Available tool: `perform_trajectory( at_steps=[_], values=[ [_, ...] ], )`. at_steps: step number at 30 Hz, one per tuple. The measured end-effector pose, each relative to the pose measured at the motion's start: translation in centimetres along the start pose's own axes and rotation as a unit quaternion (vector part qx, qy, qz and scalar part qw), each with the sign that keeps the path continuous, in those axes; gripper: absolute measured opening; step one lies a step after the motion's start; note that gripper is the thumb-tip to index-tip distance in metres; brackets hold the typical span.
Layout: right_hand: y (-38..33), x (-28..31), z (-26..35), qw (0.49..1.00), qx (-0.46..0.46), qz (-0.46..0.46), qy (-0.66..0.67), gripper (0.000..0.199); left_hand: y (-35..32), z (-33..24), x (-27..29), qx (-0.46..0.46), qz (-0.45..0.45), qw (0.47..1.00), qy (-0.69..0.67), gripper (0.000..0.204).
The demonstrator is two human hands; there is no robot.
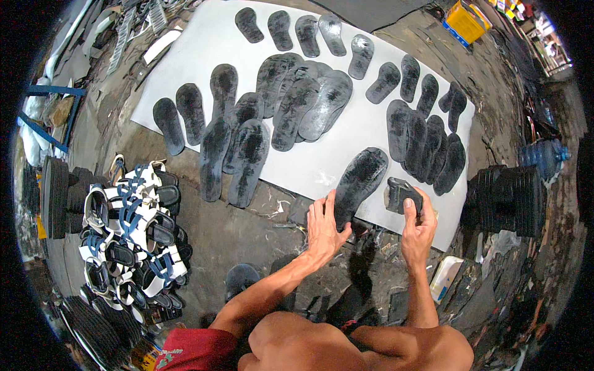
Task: The person sits on the floor and scrubs multiple black shoe insoles with a brush and a yellow sponge. They pick up each insole, scrub it, and place it back on a white sheet, repeating the process for several insoles.
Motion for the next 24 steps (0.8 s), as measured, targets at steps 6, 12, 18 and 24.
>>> perform_trajectory(
  at_steps=[6, 12, 18, 24],
  values=[
    [-0.4, -1.3, -2.5, 1.0, -0.015, 0.009, 0.02, 0.033, 1.6, 2.7, 4.2, -0.143, -0.103, 0.981, 0.083, 0.099],
    [-0.2, -2.6, -4.0, 0.999, -0.021, 0.018, 0.017, 0.032, -0.5, 12.0, 14.6, -0.093, -0.237, 0.958, 0.129, 0.092],
    [2.7, -4.2, -6.9, 0.999, -0.036, 0.003, -0.021, 0.036, -3.2, 12.9, 14.3, 0.014, -0.209, 0.96, 0.187, 0.085],
    [6.6, -6.6, -10.2, 0.992, -0.018, -0.03, -0.118, 0.039, -1.9, 1.6, 3.3, -0.022, 0.024, 0.999, 0.01, 0.084]
  ],
)
Point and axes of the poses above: each hand's wrist, its own y-axis towards the middle knuckle, its own x-axis out of the back of the hand, z = x × y, the point moved 5 cm from there along y, towards the middle knuckle, and after that the axes turned 10 degrees about -z, right-handed, at the moved point
